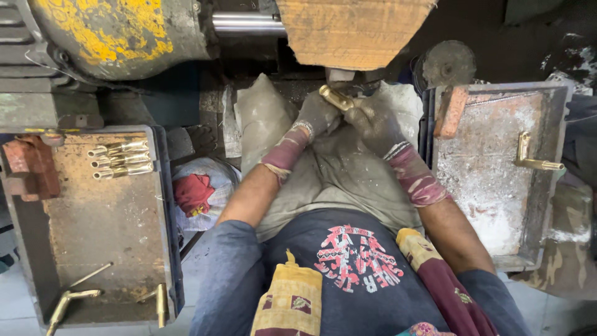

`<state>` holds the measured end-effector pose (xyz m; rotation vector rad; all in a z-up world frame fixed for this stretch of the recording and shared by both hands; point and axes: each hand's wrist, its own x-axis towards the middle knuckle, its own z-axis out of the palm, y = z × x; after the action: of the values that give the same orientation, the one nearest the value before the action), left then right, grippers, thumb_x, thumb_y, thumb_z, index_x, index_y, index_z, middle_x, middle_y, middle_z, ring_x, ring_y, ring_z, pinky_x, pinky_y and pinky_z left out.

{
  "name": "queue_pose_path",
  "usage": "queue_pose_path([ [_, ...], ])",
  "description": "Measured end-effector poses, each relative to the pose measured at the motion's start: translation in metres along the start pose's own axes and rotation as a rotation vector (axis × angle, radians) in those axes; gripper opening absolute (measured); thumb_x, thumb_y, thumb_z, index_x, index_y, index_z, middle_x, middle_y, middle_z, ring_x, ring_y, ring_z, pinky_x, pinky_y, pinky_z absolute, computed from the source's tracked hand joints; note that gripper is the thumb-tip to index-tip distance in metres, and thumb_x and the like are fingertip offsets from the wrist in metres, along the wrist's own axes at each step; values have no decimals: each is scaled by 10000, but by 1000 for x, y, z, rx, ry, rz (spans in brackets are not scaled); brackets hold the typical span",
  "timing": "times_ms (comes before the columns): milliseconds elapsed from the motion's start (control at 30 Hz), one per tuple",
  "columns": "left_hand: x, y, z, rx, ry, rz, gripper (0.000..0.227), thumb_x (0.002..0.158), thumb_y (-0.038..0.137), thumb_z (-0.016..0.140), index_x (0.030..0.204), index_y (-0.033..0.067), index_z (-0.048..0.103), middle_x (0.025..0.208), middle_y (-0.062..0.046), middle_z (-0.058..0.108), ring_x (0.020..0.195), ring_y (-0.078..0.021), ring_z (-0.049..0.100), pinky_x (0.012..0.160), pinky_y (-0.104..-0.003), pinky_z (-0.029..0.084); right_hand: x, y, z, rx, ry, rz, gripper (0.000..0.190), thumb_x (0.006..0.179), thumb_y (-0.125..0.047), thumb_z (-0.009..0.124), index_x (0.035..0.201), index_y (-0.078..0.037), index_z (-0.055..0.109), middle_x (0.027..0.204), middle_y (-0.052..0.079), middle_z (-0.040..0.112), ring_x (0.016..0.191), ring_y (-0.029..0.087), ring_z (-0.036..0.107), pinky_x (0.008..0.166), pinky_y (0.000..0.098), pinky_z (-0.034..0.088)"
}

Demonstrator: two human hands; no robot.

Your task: The person repeatedly presses small brass-colored metal parts against a rotating grinding wheel to smooth or polish their surfaces. They handle the parts one at a time, rotating them in their gloved hands to treat different sides, then place finished pieces into a nearby metal tray.

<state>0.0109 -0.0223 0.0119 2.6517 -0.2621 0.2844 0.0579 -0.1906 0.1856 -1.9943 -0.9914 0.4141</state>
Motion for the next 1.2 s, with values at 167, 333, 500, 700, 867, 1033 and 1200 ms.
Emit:
queue_pose_path([
  [167,8,13,-15,-772,70,-534,258,879,241,661,1065,89,756,950,-125,767,879,-290,752,758,-389,597,5,16,14,-86,96,-79,197,1072,-162,572,1053,-17,703,900,132,716,850,321,676,788,423,527],
  [333,13,23,-28,-1213,36,-847,211,896,174,659,1017,11,715,802,-112,761,664,-231,734,537,-371,564,14,17,29,-83,208,-62,231,1089,-211,587,1025,-19,698,876,133,705,822,322,678,747,422,534],
  [500,10,19,-10,-1547,54,-1018,134,893,74,636,929,-43,689,695,-157,696,470,-243,642,372,-390,452,17,29,41,-82,196,35,257,1080,-236,574,1013,-20,696,842,139,691,789,321,675,718,432,526],
  [700,3,8,15,-1529,52,-1061,141,834,57,648,818,-82,663,639,-183,666,454,-282,635,374,-402,449,18,51,54,-173,215,59,287,1077,-259,538,990,-36,697,887,153,698,832,344,670,762,465,528],
  [867,-8,27,-49,-989,178,-859,214,829,192,710,861,-17,680,728,-159,695,606,-291,668,513,-406,512,15,43,37,197,92,260,332,1085,-290,508,1056,-21,701,884,113,693,802,258,659,743,422,551],
  [1033,-28,64,-162,-367,174,-461,300,829,328,774,885,45,694,820,-178,709,742,-355,687,651,-463,542,-4,28,2,884,-59,360,366,1097,-282,487,1210,33,635,1012,122,715,898,209,699,833,351,599],
  [1200,-28,74,-207,-61,-56,-437,210,820,286,740,862,88,684,875,-159,689,813,-384,677,696,-528,522,15,38,23,1030,-206,353,330,1058,-209,539,1262,36,629,1039,116,720,919,192,697,866,331,600],
])
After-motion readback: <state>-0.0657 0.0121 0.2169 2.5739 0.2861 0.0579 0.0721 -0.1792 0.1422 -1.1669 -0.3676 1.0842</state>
